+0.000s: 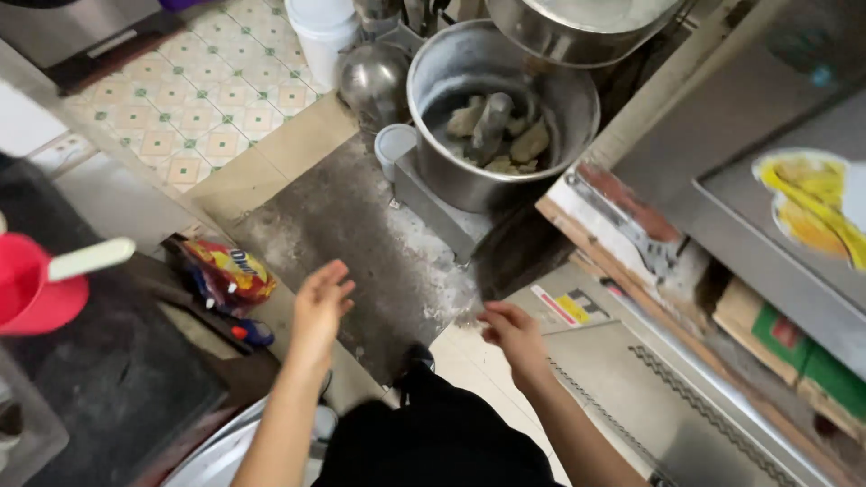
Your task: Greasing multiple metal cake pans with a brush, wiping a countertop, and organizing ingredient bags in a bakery kitchen.
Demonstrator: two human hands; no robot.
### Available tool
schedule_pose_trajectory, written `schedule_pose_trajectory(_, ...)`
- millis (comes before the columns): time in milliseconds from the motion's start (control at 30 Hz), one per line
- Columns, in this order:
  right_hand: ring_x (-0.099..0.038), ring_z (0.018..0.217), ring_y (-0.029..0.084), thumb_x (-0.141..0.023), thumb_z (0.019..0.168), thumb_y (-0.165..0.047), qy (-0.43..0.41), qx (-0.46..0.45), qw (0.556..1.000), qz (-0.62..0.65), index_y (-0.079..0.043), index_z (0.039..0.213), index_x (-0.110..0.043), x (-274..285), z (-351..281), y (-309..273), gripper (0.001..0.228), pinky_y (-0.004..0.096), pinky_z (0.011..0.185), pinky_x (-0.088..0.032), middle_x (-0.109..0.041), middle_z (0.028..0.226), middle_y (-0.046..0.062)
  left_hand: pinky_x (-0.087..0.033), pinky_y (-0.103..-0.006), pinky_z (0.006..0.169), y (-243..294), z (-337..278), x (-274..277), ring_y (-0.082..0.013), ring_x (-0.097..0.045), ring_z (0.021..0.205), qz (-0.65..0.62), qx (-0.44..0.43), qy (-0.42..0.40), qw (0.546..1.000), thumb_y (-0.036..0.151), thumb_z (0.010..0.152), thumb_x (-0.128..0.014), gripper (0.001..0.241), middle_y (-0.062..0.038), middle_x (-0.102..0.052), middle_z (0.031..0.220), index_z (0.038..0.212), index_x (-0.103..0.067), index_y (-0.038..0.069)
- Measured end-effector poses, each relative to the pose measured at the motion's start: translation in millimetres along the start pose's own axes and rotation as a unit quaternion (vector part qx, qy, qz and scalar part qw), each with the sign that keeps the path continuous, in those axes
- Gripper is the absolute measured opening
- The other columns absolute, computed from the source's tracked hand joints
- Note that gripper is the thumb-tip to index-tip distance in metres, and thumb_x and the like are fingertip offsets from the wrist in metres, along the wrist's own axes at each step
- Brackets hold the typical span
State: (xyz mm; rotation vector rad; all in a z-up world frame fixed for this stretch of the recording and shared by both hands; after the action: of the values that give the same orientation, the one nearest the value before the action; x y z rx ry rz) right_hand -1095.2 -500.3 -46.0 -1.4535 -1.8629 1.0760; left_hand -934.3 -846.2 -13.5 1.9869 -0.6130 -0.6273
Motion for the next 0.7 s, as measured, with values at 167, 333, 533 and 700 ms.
schedule_pose_trajectory(167, -0.064, 0.074, 0.013, -0.066, 0.094, -0.012, -0.1, 0.051, 0.992, -0.06, 0.0, 0.112, -0.068, -107.6, 83.2, -84.6, 0.021, 0.028, 0.072, -0.053, -0.076, 0.097, 0.009, -0.053, -0.032, 0.09, 89.0, 97.2, -12.3, -0.0203, -0.065, 0.117, -0.029, -0.043, 0.005, 0.999, 0.008, 0.101, -0.048, 0.042, -0.01, -0.06, 0.145, 0.142, -0.054, 0.007)
schedule_pose_trajectory(333, -0.064, 0.074, 0.012, -0.063, 0.095, -0.009, -0.132, 0.074, 0.988, -0.033, 0.0, 0.112, -0.068, -174.3, 162.1, -116.6, 0.02, 0.027, 0.073, -0.055, -0.076, 0.097, 0.008, -0.054, -0.0328, 0.09, 126.4, 229.8, -20.7, -0.0215, -0.067, 0.116, -0.05, -0.055, 0.015, 0.997, 0.01, 0.1, -0.049, 0.044, -0.011, -0.06, 0.145, 0.143, -0.053, 0.005)
schedule_pose_trajectory(533, -0.062, 0.072, 0.012, -0.064, 0.096, -0.009, -0.051, 0.047, 0.998, 0.013, 0.0, 0.112, -0.07, -217.6, 232.8, -133.3, 0.019, 0.028, 0.072, -0.054, -0.074, 0.097, 0.007, -0.053, -0.0312, 0.085, 199.6, 379.4, -35.2, -0.0204, -0.067, 0.109, -0.054, -0.002, -0.025, 0.998, 0.018, 0.102, -0.054, 0.041, -0.011, -0.062, 0.139, 0.142, -0.054, 0.006)
schedule_pose_trajectory(700, -0.065, 0.073, 0.012, -0.061, 0.096, -0.01, 0.045, -0.014, 0.997, 0.064, -0.001, 0.116, -0.067, -246.3, 266.9, -143.5, 0.023, 0.027, 0.073, -0.055, -0.075, 0.101, 0.006, -0.053, -0.031, 0.083, 269.0, 457.1, -33.5, -0.0204, -0.069, 0.105, -0.026, -0.006, -0.074, 0.997, 0.016, 0.1, -0.06, 0.042, -0.014, -0.066, 0.132, 0.139, -0.054, 0.002)
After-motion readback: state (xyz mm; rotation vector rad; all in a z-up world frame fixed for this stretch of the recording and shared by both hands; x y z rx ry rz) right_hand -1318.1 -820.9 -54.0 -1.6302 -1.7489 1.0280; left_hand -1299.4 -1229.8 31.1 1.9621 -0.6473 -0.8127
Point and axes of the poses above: each hand's wrist, its own z-axis towards the middle knuckle, its own x-axis out of the back of the hand, y = z × x, the point moved 10 cm from there along z, towards the middle knuckle
